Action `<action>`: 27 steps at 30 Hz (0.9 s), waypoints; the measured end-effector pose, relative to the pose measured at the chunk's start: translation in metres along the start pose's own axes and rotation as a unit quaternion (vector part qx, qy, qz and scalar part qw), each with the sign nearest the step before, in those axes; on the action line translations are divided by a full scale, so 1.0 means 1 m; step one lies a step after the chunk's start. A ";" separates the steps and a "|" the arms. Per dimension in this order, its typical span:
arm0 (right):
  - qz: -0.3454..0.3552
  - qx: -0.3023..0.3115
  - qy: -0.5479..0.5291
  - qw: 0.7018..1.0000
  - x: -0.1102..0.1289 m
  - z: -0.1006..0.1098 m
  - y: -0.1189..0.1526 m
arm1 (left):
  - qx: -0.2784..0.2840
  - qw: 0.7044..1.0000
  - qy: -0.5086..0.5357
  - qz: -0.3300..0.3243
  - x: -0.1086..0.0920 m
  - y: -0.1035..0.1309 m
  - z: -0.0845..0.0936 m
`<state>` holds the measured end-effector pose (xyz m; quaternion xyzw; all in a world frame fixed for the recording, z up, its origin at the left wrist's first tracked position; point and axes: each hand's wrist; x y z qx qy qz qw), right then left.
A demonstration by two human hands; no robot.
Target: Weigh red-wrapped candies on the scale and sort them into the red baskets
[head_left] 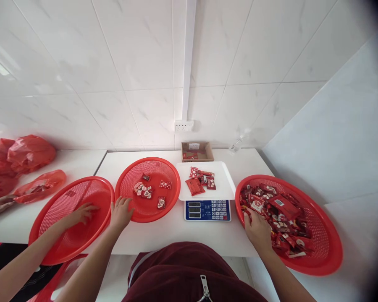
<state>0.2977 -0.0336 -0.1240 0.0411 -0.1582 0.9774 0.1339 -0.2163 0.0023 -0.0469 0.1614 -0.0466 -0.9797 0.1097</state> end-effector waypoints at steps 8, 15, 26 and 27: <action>-0.002 0.006 0.005 1.000 -0.001 -0.001 0.000 | -0.049 0.997 -0.004 0.063 0.021 -0.015 0.011; -0.008 0.010 0.008 1.000 0.000 0.001 0.000 | -0.029 0.991 0.052 0.122 0.018 -0.023 0.021; -0.005 0.016 0.015 1.000 0.003 0.004 0.001 | 0.012 0.985 0.070 0.155 0.027 -0.042 0.032; -0.002 0.016 0.018 1.000 0.003 0.004 0.001 | 0.014 0.985 0.067 0.156 0.029 -0.046 0.033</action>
Point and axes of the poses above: each hand's wrist, its own y-axis away from the middle knuckle, its own z-axis out of the back of the hand, x = y × z, and after that the axes turned 11 degrees about y, right-handed
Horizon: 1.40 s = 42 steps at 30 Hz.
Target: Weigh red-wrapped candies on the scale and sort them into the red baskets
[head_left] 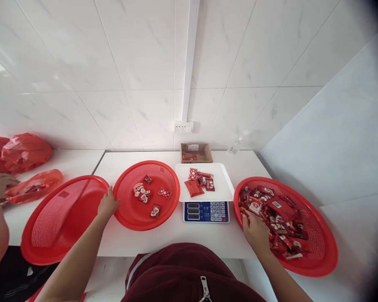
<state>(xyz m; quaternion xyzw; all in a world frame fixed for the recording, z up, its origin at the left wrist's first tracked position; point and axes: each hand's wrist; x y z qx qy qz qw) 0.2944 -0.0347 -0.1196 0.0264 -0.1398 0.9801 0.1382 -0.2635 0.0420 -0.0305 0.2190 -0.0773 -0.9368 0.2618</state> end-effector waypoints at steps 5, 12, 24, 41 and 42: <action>0.006 0.001 0.007 1.000 -0.001 -0.001 -0.001 | 0.008 1.000 -0.008 -0.008 0.002 -0.025 0.008; -0.008 0.031 0.013 0.999 -0.002 -0.003 -0.001 | 0.008 0.992 -0.079 -0.103 0.008 -0.049 0.024; -0.030 0.067 0.008 0.997 0.001 0.000 -0.002 | 0.034 0.950 -0.193 -0.242 0.025 -0.068 0.049; 0.116 0.142 -0.030 0.983 0.146 0.014 -0.074 | 0.007 0.969 -0.063 -0.237 -0.059 -0.012 -0.051; 0.119 0.167 -0.028 0.978 0.155 0.013 -0.081 | 0.011 0.967 -0.062 -0.245 -0.060 -0.005 -0.054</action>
Point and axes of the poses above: each hand's wrist, its own y-axis away from the middle knuckle, its own z-axis out of the back of the hand, x = y × z, and after that the axes turned 11 degrees about y, right-handed
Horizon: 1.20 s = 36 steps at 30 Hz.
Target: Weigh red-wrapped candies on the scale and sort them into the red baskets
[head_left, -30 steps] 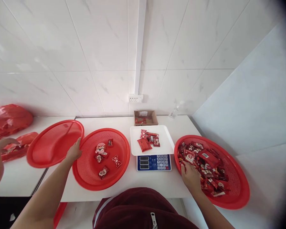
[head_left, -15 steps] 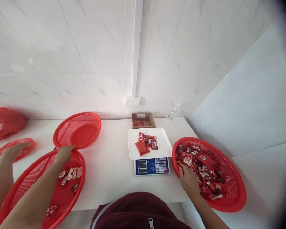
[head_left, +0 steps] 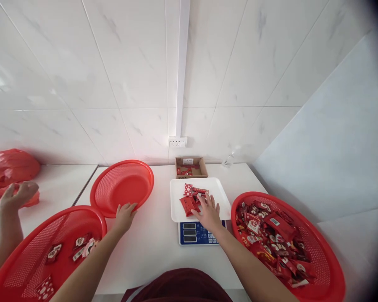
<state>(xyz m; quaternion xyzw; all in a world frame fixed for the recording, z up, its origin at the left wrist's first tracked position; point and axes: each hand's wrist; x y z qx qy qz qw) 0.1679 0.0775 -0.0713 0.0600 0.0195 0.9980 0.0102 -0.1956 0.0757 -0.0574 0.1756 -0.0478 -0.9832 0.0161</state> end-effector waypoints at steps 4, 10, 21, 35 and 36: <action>0.013 0.062 0.008 0.998 0.013 -0.002 -0.024 | 0.021 0.999 0.021 -0.028 -0.011 0.027 -0.008; 0.049 -0.005 -0.007 0.999 0.015 -0.010 -0.024 | -0.001 0.997 0.052 -0.049 -0.010 0.065 -0.021; -0.029 -0.116 -0.291 0.949 0.001 -0.009 -0.036 | -0.029 0.994 0.055 -0.093 -0.006 0.082 -0.032; 0.042 0.100 -0.039 0.993 0.051 0.018 -0.078 | -0.006 0.996 0.058 -0.072 -0.002 0.076 -0.028; 0.053 0.111 -0.013 0.992 0.045 0.013 -0.077 | -0.004 0.996 0.058 -0.068 -0.001 0.075 -0.028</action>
Point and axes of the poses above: each hand's wrist, its own y-axis away from the middle knuckle, its own z-axis out of the back of the hand, x = y × z, and after that the axes turned 11 degrees about y, right-handed
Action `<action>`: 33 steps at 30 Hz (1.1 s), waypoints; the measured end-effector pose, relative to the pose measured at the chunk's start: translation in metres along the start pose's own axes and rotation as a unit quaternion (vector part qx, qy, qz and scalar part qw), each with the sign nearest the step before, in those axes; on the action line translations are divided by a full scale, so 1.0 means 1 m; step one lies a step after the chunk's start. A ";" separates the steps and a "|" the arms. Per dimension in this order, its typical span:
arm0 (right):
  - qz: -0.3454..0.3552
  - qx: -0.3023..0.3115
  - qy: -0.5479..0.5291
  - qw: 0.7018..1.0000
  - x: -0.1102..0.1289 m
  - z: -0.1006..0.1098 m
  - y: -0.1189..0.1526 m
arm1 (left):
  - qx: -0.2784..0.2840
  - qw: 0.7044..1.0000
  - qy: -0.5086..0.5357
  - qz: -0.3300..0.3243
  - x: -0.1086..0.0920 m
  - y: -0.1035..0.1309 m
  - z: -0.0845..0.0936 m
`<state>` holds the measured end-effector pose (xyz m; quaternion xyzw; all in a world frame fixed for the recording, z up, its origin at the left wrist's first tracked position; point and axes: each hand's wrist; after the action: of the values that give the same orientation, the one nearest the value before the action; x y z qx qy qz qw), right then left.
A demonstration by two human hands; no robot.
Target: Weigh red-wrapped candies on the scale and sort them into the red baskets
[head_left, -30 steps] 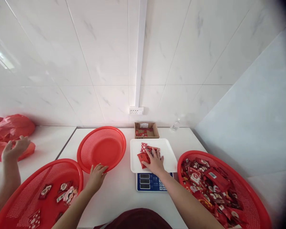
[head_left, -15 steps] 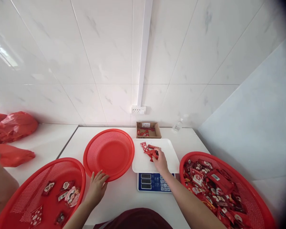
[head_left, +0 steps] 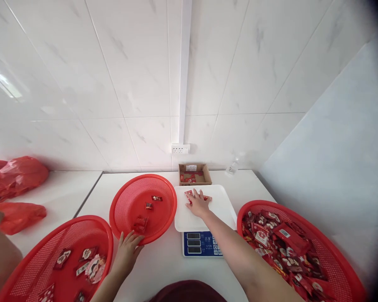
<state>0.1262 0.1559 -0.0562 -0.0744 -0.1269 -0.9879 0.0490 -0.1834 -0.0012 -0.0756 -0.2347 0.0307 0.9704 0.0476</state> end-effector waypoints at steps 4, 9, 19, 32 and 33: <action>0.040 -0.061 0.048 0.996 -0.018 -0.014 0.012 | 0.002 1.000 0.002 0.015 0.001 -0.006 0.003; 0.036 -0.131 0.038 0.990 -0.037 -0.009 0.026 | 0.002 1.000 -0.006 0.027 -0.004 -0.014 0.008; 0.123 -0.194 -0.320 0.919 0.032 0.032 0.022 | 0.013 0.998 -0.053 0.027 0.002 -0.030 0.012; -0.300 -0.150 -0.068 0.939 -0.175 -0.016 0.110 | 0.028 0.994 -0.093 0.055 -0.002 -0.041 0.007; -0.311 -0.097 -0.070 0.943 -0.194 -0.027 0.124 | 0.031 0.994 -0.093 0.057 -0.002 -0.041 0.006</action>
<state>0.3281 0.0451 -0.0829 -0.1049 -0.0505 -0.9537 -0.2773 -0.1798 0.0400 -0.0709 -0.1395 0.0699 0.9878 0.0021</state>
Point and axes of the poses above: each hand's wrist, its own y-axis away from the middle knuckle, its own z-axis out of the back of the hand, x = y × z, and after that the axes turned 11 degrees about y, right-handed
